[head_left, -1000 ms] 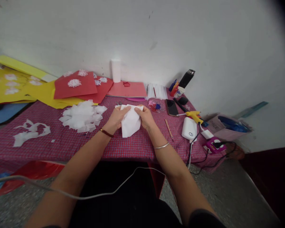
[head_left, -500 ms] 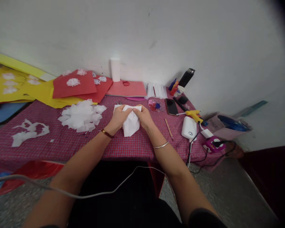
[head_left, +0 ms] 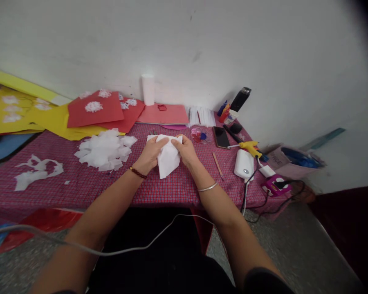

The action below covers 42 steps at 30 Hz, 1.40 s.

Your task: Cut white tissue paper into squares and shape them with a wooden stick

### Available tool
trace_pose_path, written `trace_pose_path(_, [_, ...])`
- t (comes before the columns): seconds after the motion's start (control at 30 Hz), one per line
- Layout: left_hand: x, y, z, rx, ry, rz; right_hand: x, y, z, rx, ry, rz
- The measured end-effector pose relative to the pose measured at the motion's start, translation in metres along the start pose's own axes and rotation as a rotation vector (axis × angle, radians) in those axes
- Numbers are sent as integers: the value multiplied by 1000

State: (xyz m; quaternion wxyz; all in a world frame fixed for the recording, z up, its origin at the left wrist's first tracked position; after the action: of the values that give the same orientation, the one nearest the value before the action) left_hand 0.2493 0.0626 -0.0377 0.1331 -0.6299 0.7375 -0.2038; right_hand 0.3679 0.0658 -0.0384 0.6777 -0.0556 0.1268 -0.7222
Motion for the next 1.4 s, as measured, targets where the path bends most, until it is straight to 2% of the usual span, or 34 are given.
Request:
trace_pose_path(0.17, [-3, 9, -4, 25, -26, -66, -1, -1, -4, -102, -41, 8])
trace_pose_path(0.33, [-5, 10, -4, -16, -39, -52, -1, -1, -9, -88, -67, 2])
trace_pose_path(0.63, [-8, 8, 2, -229, -125, -35, -2, -3, -11, -7, -56, 9])
trace_pose_path(0.77, [-8, 8, 2, -229, -121, -35, -2, 0, -8, 43, -22, -24])
trace_pose_path(0.93, [-6, 4, 4, -198, -89, -1, -2, 2, -8, -2, -41, -45])
trace_pose_path(1.13, [-5, 7, 2, -272, -91, -33, -3, 3, -3, -8, -25, -1])
trace_pose_path(1.27, [-5, 5, 3, -301, -85, 2, -2, 4, 1, 21, -11, 18])
trace_pose_path(1.4, [-4, 2, 8, -253, -23, 39, -2, 6, 3, 33, -16, 11])
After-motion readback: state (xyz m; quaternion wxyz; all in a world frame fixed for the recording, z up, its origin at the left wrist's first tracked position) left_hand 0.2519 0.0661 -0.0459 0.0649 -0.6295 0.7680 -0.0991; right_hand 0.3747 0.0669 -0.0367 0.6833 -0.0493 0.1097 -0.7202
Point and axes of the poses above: each hand's wrist, its own x-axis away from the middle knuckle, its own y-axis out of the back of the hand, z = x × y, the point moved 9 cm from there along -x, towards the middle knuckle, and after that the axes turned 1 degree about -z, right-handed, at the moved point
